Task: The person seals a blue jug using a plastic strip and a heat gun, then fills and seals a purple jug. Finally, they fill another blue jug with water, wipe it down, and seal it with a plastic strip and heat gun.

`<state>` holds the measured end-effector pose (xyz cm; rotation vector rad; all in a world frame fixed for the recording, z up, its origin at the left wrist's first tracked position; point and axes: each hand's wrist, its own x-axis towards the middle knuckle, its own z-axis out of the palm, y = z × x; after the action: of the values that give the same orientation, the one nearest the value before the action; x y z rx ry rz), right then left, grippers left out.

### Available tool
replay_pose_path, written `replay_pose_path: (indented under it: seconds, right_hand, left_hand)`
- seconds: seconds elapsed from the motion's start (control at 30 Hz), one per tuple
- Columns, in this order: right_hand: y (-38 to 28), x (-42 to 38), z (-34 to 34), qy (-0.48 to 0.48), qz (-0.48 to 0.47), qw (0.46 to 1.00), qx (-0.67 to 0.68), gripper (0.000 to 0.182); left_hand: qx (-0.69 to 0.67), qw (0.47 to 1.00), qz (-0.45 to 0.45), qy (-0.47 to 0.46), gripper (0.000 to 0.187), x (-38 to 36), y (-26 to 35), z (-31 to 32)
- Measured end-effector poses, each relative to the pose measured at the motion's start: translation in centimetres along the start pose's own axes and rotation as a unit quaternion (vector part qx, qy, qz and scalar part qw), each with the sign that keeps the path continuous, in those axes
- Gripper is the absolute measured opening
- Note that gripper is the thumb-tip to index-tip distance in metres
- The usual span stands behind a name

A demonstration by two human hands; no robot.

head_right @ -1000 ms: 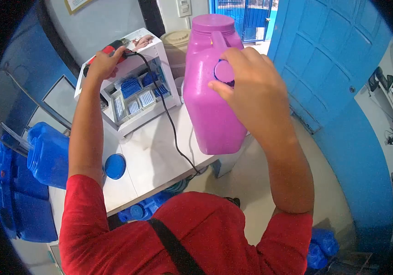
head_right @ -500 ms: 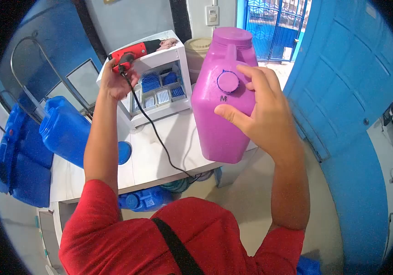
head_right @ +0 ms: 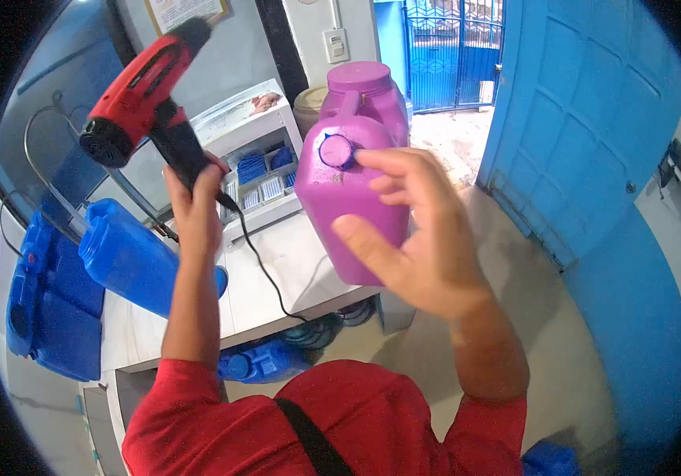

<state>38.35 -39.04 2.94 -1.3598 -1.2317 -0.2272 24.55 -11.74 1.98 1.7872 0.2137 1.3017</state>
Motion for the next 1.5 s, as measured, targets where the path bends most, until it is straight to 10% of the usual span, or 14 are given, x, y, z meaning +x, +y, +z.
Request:
replay_pose_path:
  seconds: [0.13,0.17,0.3,0.43,0.53,0.67,0.87,1.07,1.17,1.5]
  right_hand:
    - [-1.8,-1.0,3.9,0.088,0.014,0.969,0.232,0.059]
    - [-1.7,-0.9,2.2,-0.023,-0.079,0.996,0.044,0.054]
    - [1.8,-4.8,1.4,0.215,0.109,0.96,0.143,0.029]
    - [4.5,-10.4,-5.3,0.116,0.045,0.942,-0.312,0.026]
    - [1.3,-12.3,-6.6,0.122,0.104,0.982,-0.096,0.033]
    - [1.5,-14.8,-8.2,0.088,0.018,0.988,-0.129,0.038]
    - [1.1,-18.5,-8.7,0.054,0.172,0.983,-0.032,0.038]
    - [2.0,-15.6,-6.3,-0.079,0.095,0.985,-0.12,0.028]
    - [2.1,-15.2,-4.4,0.07,0.178,0.979,0.067,0.025]
    - [2.3,-14.5,-3.3,0.083,0.193,0.972,0.106,0.038]
  left_hand:
    - [0.116,0.968,0.173,-0.137,0.064,-8.0,4.7,6.4]
    - [0.153,0.946,0.22,-0.18,0.067,-9.0,4.8,8.2]
    - [0.133,0.899,0.255,-0.331,0.085,-10.4,5.5,11.3]
    - [0.196,0.94,0.229,-0.158,0.097,-5.6,3.1,10.2]
    - [0.226,0.957,0.164,-0.076,0.095,-2.7,1.8,11.1]
    - [0.207,0.962,0.157,-0.08,0.084,-0.8,1.4,12.3]
    - [0.133,0.898,0.266,-0.325,0.075,3.4,1.2,10.0]
    - [0.14,0.824,0.298,-0.461,0.086,5.5,1.5,9.4]
    - [0.128,0.821,0.301,-0.468,0.089,5.6,1.3,9.3]
    - [0.077,0.848,0.301,-0.429,0.084,5.6,0.2,8.7]
